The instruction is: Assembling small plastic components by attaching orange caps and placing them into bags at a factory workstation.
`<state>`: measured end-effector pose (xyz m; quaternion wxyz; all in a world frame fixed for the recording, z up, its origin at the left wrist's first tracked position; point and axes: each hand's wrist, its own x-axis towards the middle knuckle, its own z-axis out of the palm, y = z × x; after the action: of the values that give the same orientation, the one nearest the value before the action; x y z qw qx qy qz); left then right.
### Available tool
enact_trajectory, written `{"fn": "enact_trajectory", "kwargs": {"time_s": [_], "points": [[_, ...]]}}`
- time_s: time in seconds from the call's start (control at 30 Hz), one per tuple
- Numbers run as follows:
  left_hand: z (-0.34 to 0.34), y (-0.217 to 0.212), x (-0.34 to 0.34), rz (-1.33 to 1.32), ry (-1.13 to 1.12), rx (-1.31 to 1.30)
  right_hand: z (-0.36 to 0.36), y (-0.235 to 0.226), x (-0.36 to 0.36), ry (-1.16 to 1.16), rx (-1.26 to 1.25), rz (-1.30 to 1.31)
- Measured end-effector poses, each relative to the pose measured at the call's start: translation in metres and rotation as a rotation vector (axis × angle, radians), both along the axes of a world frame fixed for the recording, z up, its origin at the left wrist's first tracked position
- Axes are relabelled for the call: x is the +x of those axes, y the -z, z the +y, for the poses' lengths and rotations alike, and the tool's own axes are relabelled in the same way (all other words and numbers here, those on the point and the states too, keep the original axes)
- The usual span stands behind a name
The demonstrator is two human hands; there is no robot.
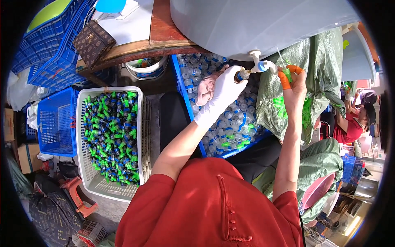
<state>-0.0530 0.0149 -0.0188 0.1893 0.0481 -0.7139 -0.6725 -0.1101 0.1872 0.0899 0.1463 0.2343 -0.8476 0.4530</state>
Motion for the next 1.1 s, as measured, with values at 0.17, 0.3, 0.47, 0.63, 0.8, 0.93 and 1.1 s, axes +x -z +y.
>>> {"fn": "enact_trajectory", "kwargs": {"time_s": [0.17,0.3,0.47,0.63,0.8,0.93,1.1], "points": [[0.002,0.001,-0.001,-0.003,0.001,-0.012,0.010,-0.004,0.002,-0.018,-0.020,0.072],[0.000,0.008,0.000,-0.007,-0.011,-0.029,0.014,-0.007,0.010,0.011,0.033,0.008],[-0.004,0.016,0.009,0.064,-0.062,-0.152,0.021,0.002,0.050,-0.122,0.300,0.032],[-0.007,0.016,0.030,0.043,0.069,-0.234,0.024,0.047,0.058,-0.040,0.376,-0.137],[-0.022,0.019,0.047,0.009,0.249,-0.369,0.020,0.046,0.057,-0.198,0.539,0.078],[-0.014,0.031,0.056,0.070,0.427,-0.453,0.011,0.050,0.072,-0.392,0.674,0.204],[0.001,0.043,0.073,0.084,0.506,-0.612,0.032,0.081,0.075,-0.517,0.791,-0.017]]}}
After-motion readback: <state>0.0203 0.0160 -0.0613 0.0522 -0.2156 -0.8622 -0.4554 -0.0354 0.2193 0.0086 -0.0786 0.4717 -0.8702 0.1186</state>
